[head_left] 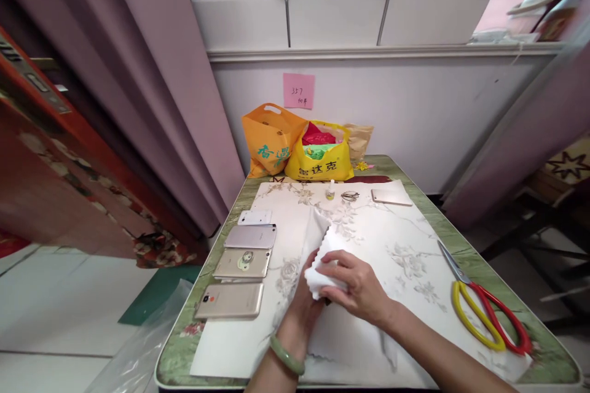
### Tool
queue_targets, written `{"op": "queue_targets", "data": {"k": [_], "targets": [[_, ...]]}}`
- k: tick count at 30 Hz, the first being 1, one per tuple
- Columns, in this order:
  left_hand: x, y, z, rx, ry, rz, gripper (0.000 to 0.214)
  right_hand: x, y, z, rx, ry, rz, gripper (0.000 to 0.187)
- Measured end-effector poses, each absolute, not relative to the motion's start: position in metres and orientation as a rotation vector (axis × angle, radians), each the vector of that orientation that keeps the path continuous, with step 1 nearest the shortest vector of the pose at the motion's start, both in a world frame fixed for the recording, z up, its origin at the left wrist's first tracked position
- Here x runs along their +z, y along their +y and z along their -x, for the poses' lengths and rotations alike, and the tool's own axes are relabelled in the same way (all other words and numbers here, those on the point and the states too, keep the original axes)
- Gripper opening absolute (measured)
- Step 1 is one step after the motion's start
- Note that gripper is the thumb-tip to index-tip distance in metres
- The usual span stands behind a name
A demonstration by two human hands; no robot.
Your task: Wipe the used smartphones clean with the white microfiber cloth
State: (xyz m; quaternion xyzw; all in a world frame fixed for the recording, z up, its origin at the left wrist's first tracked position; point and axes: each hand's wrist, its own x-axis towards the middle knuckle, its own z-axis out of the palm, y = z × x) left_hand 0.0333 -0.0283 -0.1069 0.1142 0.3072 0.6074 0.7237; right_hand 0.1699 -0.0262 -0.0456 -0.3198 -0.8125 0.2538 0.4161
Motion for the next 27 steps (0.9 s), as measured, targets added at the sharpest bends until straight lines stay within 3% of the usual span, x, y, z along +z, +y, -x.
{"op": "queue_targets", "data": {"k": [4, 11, 17, 21, 27], "targets": [[-0.109, -0.026, -0.032, 1.295, 0.644, -0.345, 0.029, -0.056, -0.017, -0.166, 0.769, -1.993, 0.887, 0.018], [-0.096, -0.025, -0.033, 1.244, 0.704, -0.377, 0.051, -0.07, 0.021, -0.188, 0.846, -1.673, 1.168, 0.033], [-0.099, -0.026, -0.03, 1.35, 0.699, -0.116, 0.054, -0.064, 0.03, -0.195, 0.556, -1.329, 1.353, 0.046], [-0.099, -0.022, -0.031, 1.398, 0.617, -0.057, 0.051, -0.056, 0.008, -0.192, 0.439, -1.655, 1.412, 0.039], [-0.093, -0.026, -0.032, 1.449, 0.734, -0.061, 0.033, -0.064, -0.027, -0.178, 0.811, -2.162, 1.19, 0.025]]}}
